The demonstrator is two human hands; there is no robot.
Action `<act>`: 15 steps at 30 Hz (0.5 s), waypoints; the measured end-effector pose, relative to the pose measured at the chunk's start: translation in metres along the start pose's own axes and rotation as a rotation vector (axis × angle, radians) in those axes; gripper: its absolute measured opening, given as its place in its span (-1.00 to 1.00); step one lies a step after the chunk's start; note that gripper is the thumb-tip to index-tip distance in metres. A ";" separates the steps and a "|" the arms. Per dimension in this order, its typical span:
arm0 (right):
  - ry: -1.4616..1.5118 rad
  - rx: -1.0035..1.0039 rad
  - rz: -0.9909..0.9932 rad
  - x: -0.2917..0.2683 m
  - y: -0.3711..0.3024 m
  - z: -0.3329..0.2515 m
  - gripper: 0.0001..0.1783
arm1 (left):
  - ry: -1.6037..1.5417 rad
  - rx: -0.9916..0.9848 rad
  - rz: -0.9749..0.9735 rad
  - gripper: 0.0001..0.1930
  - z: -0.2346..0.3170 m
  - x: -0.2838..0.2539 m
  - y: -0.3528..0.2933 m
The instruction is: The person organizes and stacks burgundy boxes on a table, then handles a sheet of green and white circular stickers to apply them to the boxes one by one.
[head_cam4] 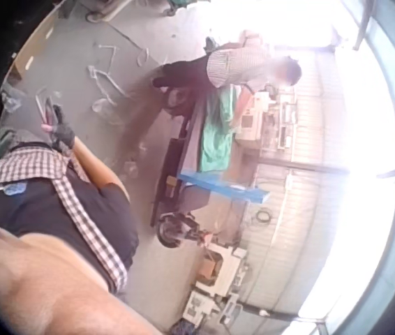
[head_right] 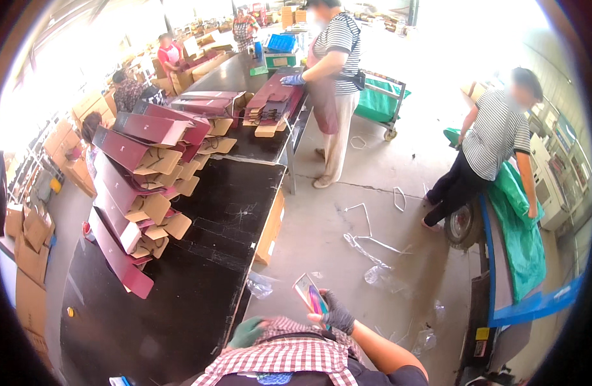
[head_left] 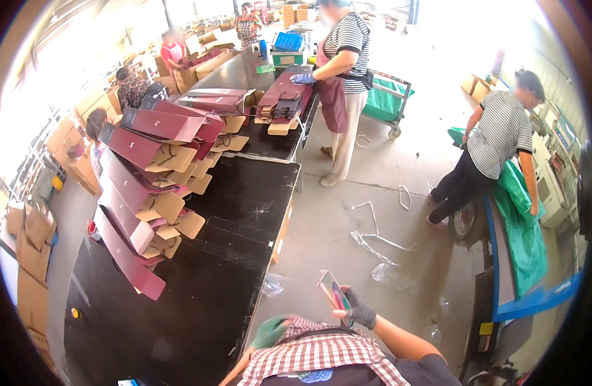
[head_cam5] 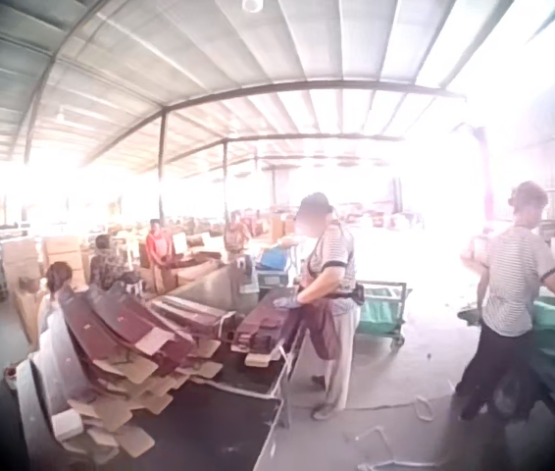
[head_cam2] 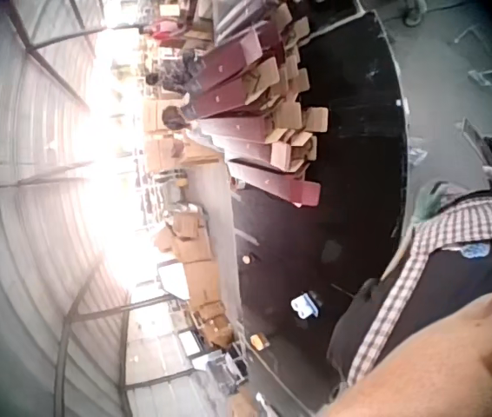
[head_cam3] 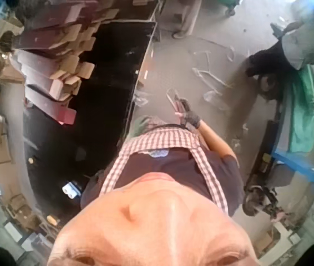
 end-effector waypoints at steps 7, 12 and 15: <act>1.045 0.282 -0.383 0.006 0.074 -0.010 0.08 | 0.579 0.069 -0.976 -0.55 0.007 0.163 0.141; 0.762 0.230 -0.021 -0.058 0.142 -0.004 -0.41 | 0.539 0.099 -1.045 -0.57 0.049 0.165 0.228; 0.711 0.218 0.205 -0.102 0.166 -0.026 -0.49 | 0.589 0.151 -0.888 -0.66 0.082 0.155 0.289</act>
Point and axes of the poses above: each hand's wrist, its own y-axis towards the middle knuckle, its own x-axis out of the palm, z = x × y, the point moved 10 cm from there along y, towards the middle knuckle, and after that the axes turned 2 degrees about -x, right-handed, at the moved point
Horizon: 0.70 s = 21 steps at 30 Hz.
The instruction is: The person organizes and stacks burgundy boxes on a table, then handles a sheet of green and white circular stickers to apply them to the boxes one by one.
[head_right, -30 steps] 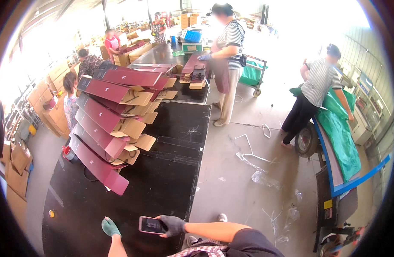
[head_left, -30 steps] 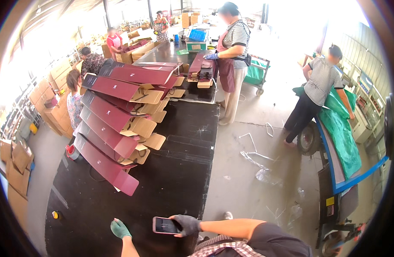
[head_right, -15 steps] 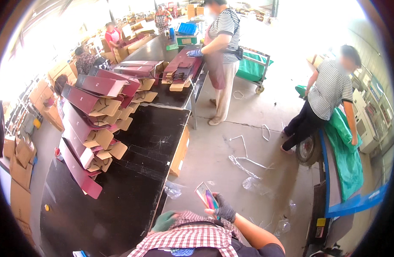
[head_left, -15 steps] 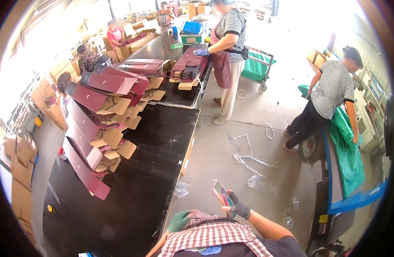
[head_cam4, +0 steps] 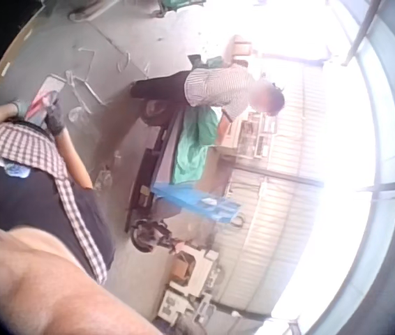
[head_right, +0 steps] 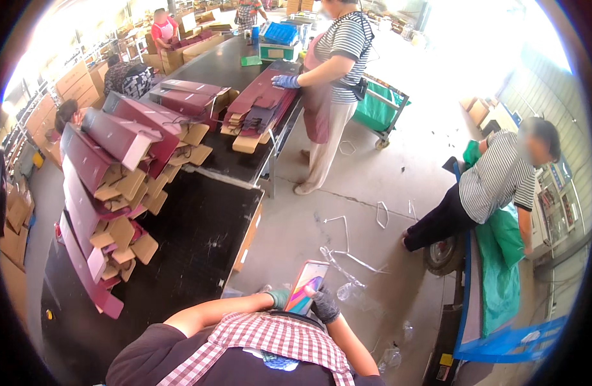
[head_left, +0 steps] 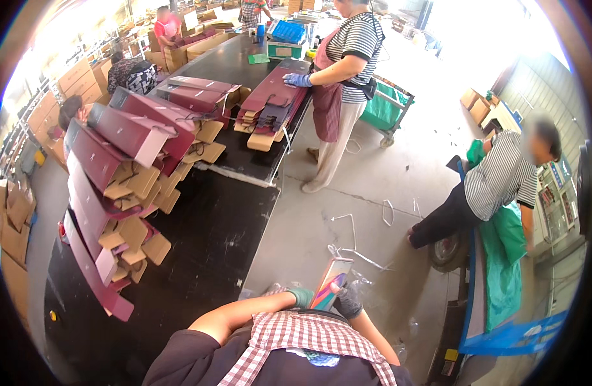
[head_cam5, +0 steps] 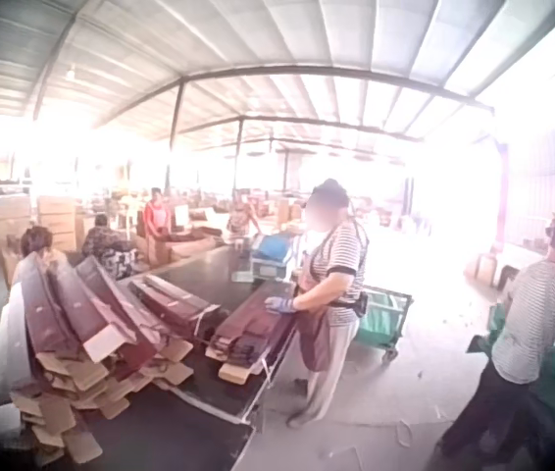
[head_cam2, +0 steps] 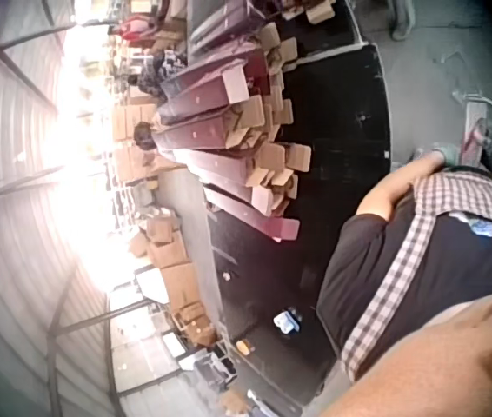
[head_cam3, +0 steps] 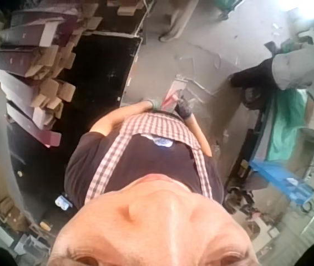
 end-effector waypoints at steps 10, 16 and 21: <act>-0.219 -0.035 0.009 -0.028 0.098 -0.039 -0.57 | 0.102 0.047 0.149 -0.77 -0.027 -0.150 0.072; -0.455 0.089 -0.266 -0.028 0.145 -0.093 -0.65 | -0.228 0.041 0.319 -0.80 -0.027 -0.219 0.084; -1.517 -0.112 -0.703 -0.061 0.211 -0.127 -0.60 | -0.171 -0.036 0.432 -0.76 -0.001 -0.280 0.128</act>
Point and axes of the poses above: each hand's wrist, its own y-axis towards the middle knuckle, its own x-axis out of the palm, z = x × y, the point moved 10 cm from there along y, towards the middle knuckle, and after that the axes turned 2 degrees about -x, right-handed, at the moved point
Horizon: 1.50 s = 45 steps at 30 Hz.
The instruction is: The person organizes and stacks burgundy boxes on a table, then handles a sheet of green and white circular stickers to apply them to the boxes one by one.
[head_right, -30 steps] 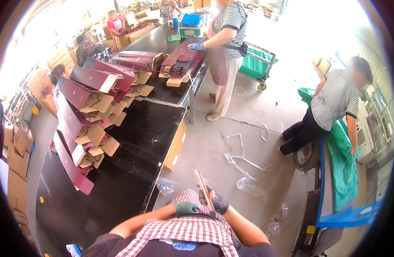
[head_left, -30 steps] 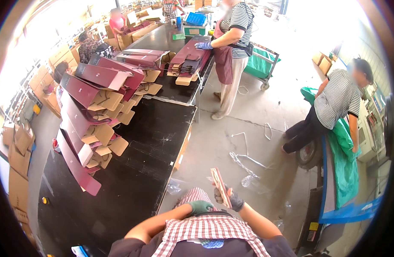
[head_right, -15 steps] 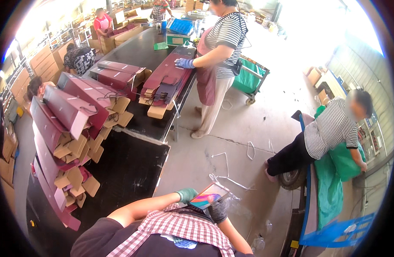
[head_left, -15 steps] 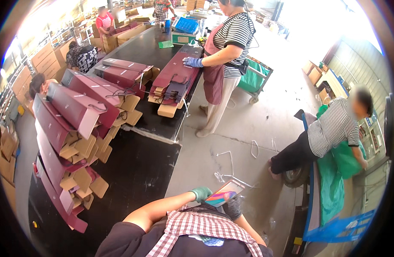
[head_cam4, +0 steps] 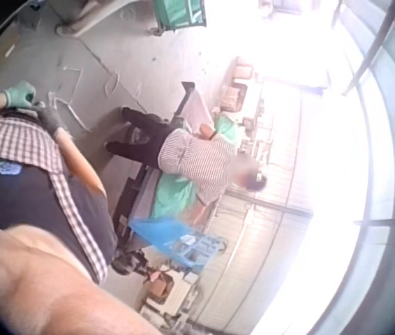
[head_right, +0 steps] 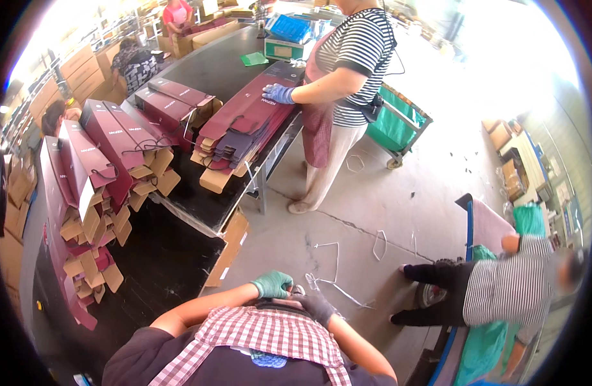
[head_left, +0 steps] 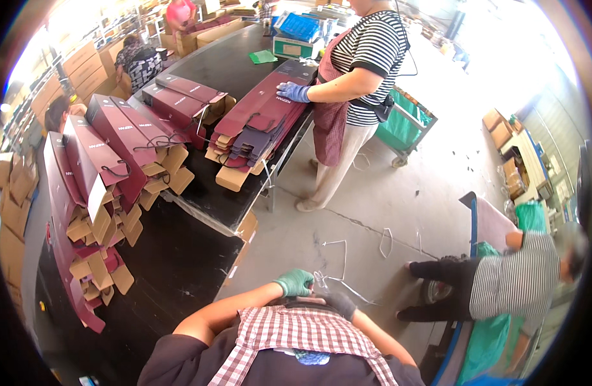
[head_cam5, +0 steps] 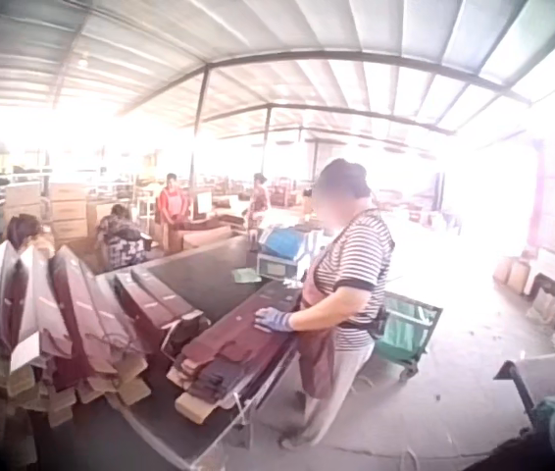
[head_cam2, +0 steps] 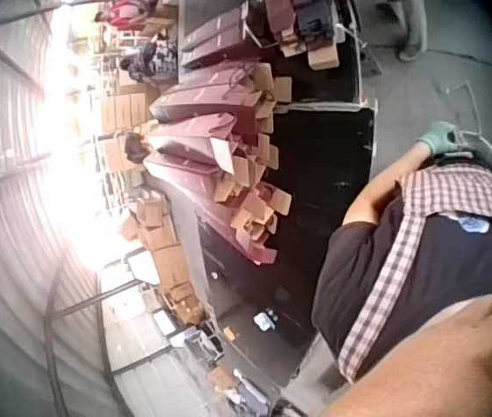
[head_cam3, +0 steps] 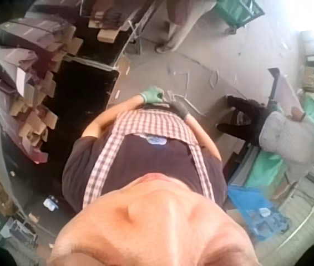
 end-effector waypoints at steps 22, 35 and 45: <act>0.208 0.124 -0.687 -0.031 0.160 0.100 -0.58 | -0.225 0.128 0.394 -0.73 0.115 -0.194 0.000; -0.126 -0.280 -0.366 -0.157 0.295 0.031 -0.64 | -0.689 1.275 0.211 -0.55 0.252 -0.397 -0.111; -0.070 -0.558 -0.357 -0.178 0.355 -0.006 -0.72 | -0.719 1.346 0.349 -0.65 0.234 -0.420 -0.095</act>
Point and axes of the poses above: each hand's wrist, its own y-axis towards the middle knuckle, its own x-axis out of the palm, z = x × y, the point moved 10 cm from there along y, towards the middle knuckle, and after that the axes turned 2 degrees about -x, right-handed, at the moved point
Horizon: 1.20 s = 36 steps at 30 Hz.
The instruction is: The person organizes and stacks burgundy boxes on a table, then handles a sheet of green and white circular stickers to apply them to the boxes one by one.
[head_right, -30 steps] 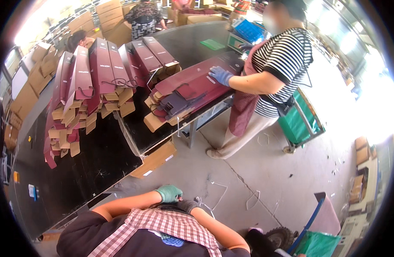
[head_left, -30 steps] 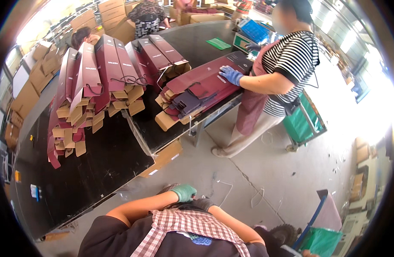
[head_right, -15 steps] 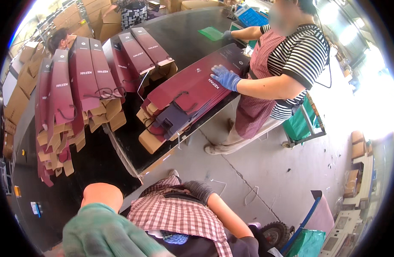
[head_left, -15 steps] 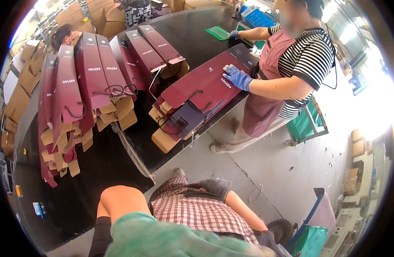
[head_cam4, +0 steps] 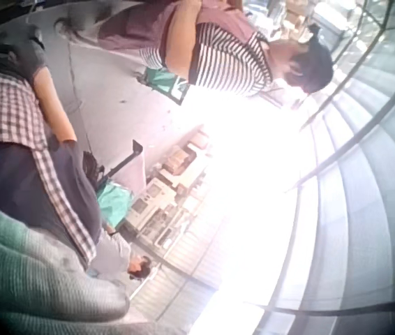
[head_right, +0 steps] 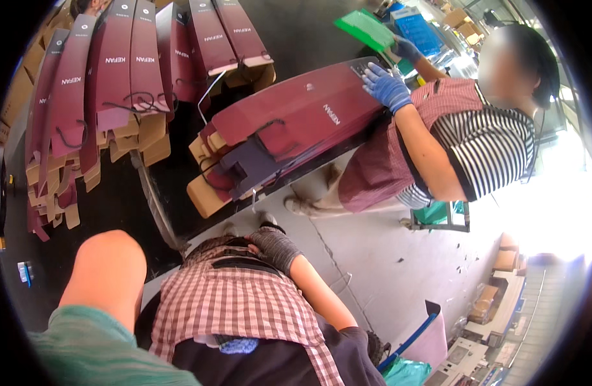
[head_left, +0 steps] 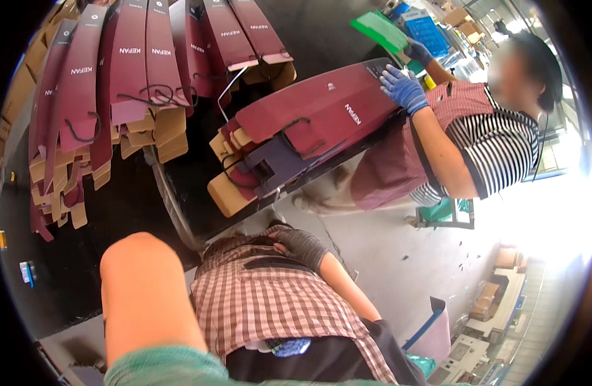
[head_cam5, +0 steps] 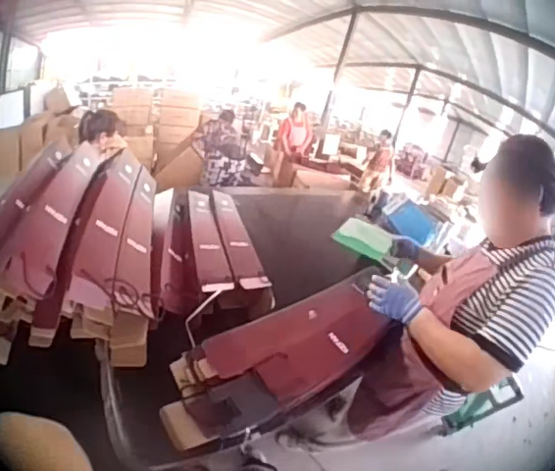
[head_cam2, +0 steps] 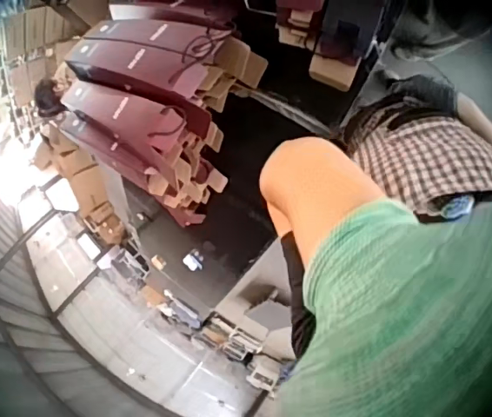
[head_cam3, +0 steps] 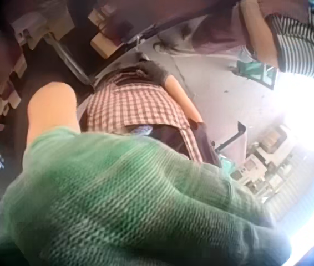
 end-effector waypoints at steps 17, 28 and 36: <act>-0.162 -0.232 -0.214 -0.046 0.045 0.001 -0.74 | 0.162 -0.102 0.072 -0.73 -0.021 -0.022 0.000; -0.054 -0.746 0.202 -0.132 0.051 -0.064 -0.70 | 0.950 -0.761 1.732 -0.71 0.025 -0.129 -0.298; -0.052 -0.664 0.578 -0.196 0.070 -0.053 -0.69 | 1.765 -1.181 1.542 -0.65 -0.023 -0.135 -0.442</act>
Point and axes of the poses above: each hand's wrist, its own y-axis towards the middle knuckle, its own x-axis out of the palm, z = x × y, the point moved 10 cm from there along y, towards the middle knuckle, and after that the axes turned 2 degrees about -x, right-handed, at the moved point
